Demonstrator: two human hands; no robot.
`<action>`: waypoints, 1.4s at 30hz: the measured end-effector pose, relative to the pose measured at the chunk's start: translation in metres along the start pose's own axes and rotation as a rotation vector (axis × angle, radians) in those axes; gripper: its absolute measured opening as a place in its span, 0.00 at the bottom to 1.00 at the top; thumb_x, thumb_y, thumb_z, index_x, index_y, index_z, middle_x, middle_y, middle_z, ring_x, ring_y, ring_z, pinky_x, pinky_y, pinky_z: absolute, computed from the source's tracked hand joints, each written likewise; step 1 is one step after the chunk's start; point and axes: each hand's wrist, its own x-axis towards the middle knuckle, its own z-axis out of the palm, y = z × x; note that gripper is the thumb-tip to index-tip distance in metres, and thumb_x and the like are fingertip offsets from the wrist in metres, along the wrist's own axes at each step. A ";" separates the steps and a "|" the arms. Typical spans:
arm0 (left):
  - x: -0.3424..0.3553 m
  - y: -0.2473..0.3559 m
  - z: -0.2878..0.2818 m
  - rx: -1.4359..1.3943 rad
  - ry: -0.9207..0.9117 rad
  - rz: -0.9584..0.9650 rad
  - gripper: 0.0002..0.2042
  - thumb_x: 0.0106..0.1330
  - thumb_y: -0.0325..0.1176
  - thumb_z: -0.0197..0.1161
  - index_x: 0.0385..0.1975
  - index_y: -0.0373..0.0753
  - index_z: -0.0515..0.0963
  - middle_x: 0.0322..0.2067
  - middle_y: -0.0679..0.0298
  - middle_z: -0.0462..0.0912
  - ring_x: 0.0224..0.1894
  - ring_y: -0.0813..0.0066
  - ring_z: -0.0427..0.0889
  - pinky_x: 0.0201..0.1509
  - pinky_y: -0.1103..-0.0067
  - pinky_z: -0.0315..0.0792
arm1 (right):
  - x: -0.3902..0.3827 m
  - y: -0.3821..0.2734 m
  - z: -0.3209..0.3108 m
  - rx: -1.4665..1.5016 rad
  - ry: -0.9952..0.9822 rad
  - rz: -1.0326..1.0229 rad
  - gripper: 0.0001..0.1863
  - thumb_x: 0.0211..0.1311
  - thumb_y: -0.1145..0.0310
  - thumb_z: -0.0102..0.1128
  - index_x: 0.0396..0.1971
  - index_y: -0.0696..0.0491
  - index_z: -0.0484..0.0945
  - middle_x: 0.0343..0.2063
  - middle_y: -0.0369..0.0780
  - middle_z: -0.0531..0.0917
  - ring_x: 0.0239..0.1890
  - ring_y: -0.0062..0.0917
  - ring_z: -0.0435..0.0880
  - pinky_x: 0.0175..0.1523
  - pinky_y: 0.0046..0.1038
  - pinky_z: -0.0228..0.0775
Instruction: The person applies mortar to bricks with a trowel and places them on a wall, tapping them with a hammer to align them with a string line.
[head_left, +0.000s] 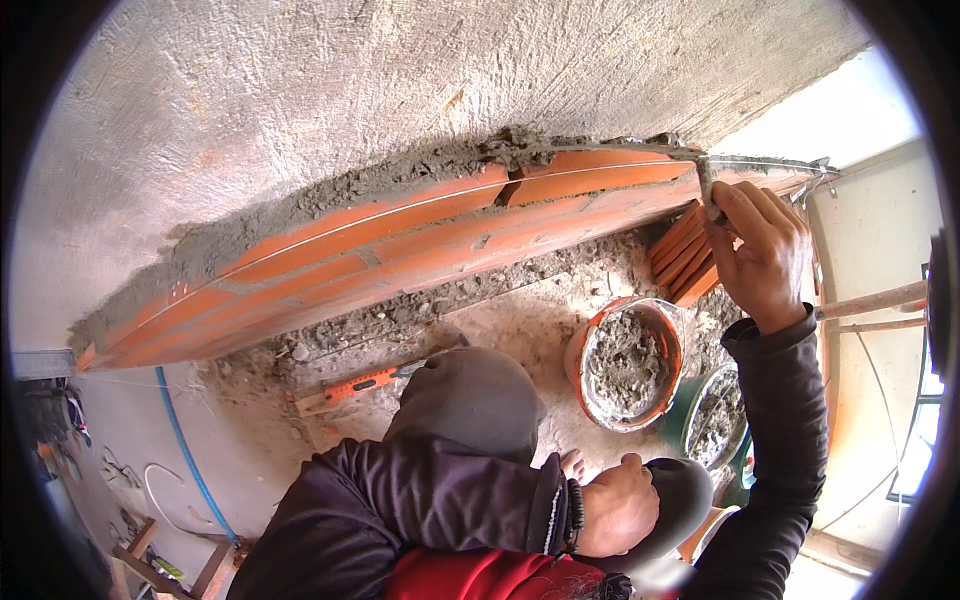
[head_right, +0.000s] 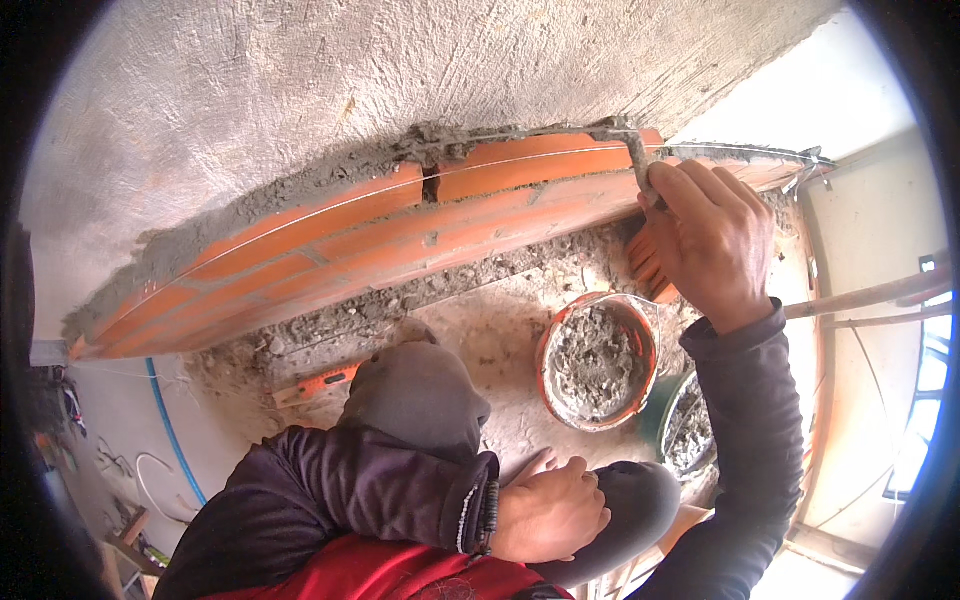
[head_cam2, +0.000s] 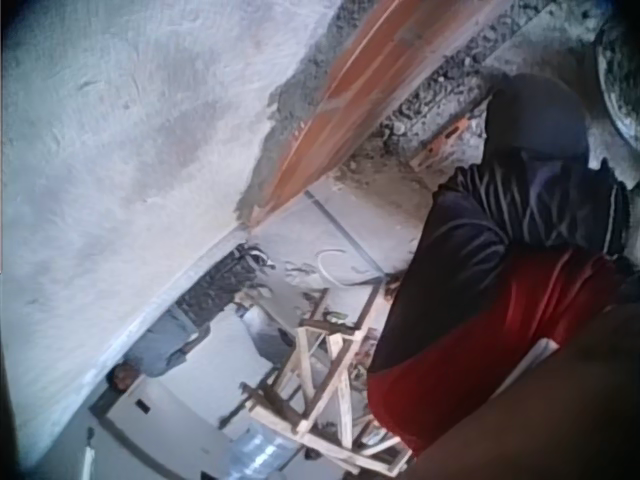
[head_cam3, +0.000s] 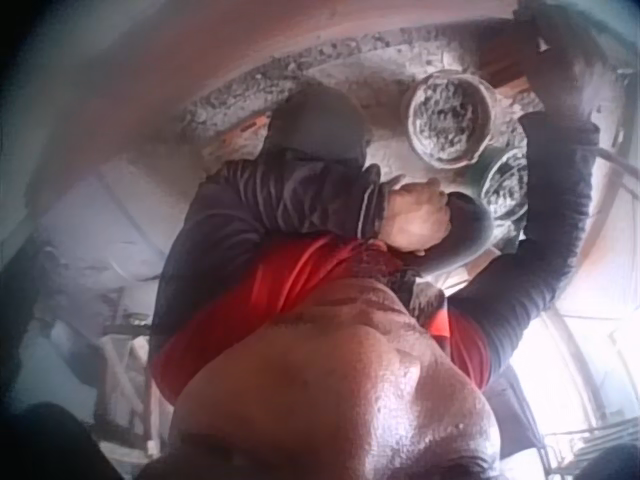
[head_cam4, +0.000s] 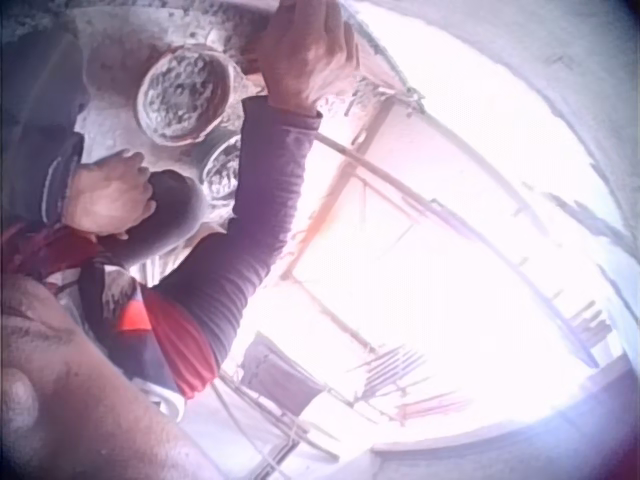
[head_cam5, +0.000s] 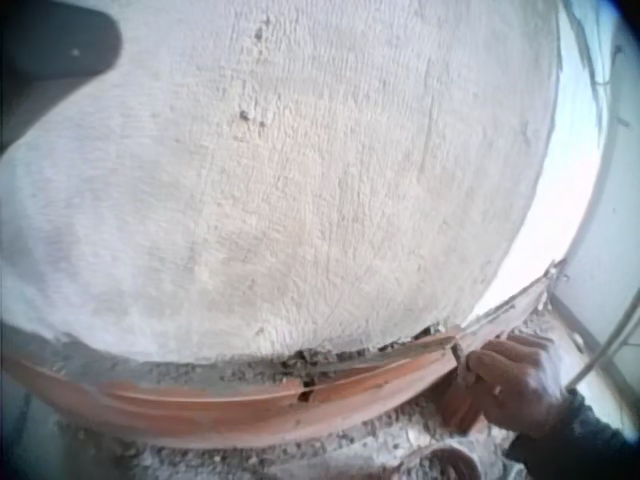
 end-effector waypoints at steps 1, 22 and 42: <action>-0.001 0.001 -0.001 -0.006 -0.003 0.000 0.10 0.55 0.42 0.63 0.23 0.45 0.86 0.23 0.69 0.84 0.30 0.72 0.80 0.36 0.73 0.60 | -0.002 0.000 0.000 0.057 0.031 0.027 0.09 0.51 0.74 0.67 0.33 0.53 0.78 0.25 0.37 0.78 0.26 0.33 0.78 0.30 0.33 0.69; -0.006 -0.002 0.001 0.029 0.068 0.022 0.14 0.52 0.48 0.64 0.24 0.43 0.85 0.23 0.68 0.82 0.30 0.70 0.78 0.35 0.72 0.62 | -0.019 0.005 0.002 0.077 0.008 0.066 0.10 0.50 0.76 0.67 0.33 0.53 0.78 0.25 0.38 0.79 0.27 0.35 0.80 0.30 0.34 0.71; -0.009 -0.006 0.017 -0.317 -0.112 -0.088 0.21 0.55 0.61 0.61 0.36 0.52 0.76 0.42 0.65 0.77 0.51 0.63 0.69 0.51 0.54 0.64 | -0.012 0.015 0.012 0.116 0.009 0.049 0.11 0.51 0.74 0.68 0.35 0.52 0.78 0.25 0.38 0.78 0.28 0.36 0.80 0.32 0.36 0.72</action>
